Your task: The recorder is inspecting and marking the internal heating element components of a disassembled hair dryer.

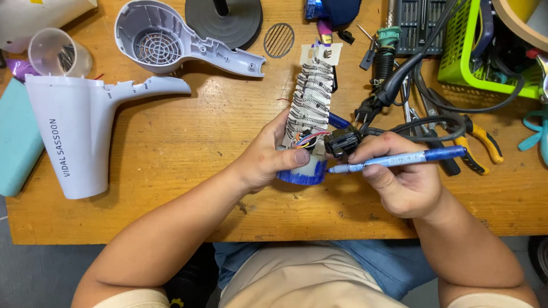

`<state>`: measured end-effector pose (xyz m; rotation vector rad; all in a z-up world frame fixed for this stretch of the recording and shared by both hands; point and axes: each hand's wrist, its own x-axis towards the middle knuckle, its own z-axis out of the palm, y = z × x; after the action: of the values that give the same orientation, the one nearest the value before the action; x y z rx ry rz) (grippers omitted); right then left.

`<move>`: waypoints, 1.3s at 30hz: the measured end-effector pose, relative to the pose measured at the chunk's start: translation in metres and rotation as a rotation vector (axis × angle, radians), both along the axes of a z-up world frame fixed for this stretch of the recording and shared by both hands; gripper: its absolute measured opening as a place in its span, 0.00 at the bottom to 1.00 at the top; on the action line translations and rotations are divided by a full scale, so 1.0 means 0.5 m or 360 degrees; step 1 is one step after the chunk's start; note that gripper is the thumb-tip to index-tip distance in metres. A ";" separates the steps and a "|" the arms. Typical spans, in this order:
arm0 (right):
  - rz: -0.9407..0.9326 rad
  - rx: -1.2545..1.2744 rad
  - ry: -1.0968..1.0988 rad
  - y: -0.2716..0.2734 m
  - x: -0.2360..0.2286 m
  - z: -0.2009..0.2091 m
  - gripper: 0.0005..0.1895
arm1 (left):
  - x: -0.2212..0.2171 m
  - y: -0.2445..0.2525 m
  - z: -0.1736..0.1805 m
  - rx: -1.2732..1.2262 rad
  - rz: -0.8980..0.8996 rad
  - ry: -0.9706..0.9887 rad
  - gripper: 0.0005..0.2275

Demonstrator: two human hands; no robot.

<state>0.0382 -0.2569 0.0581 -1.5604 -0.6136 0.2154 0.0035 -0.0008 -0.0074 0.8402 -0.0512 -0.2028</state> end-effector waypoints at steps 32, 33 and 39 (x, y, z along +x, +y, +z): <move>0.0061 -0.0104 -0.0424 0.050 0.007 0.034 0.18 | -0.006 -0.005 -0.029 0.0060 0.0153 -0.0076 0.41; 0.0046 -0.0105 -0.0465 0.053 0.007 0.035 0.18 | -0.007 -0.006 -0.032 0.0049 0.0160 -0.0074 0.40; 0.0006 -0.0192 -0.0518 0.050 -0.001 0.032 0.16 | -0.005 -0.009 -0.057 -0.0008 0.0176 -0.0096 0.39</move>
<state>0.0378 -0.2318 0.0742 -1.7267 -0.8706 -0.0010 0.0010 -0.0051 -0.0358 0.8419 -0.0619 -0.0735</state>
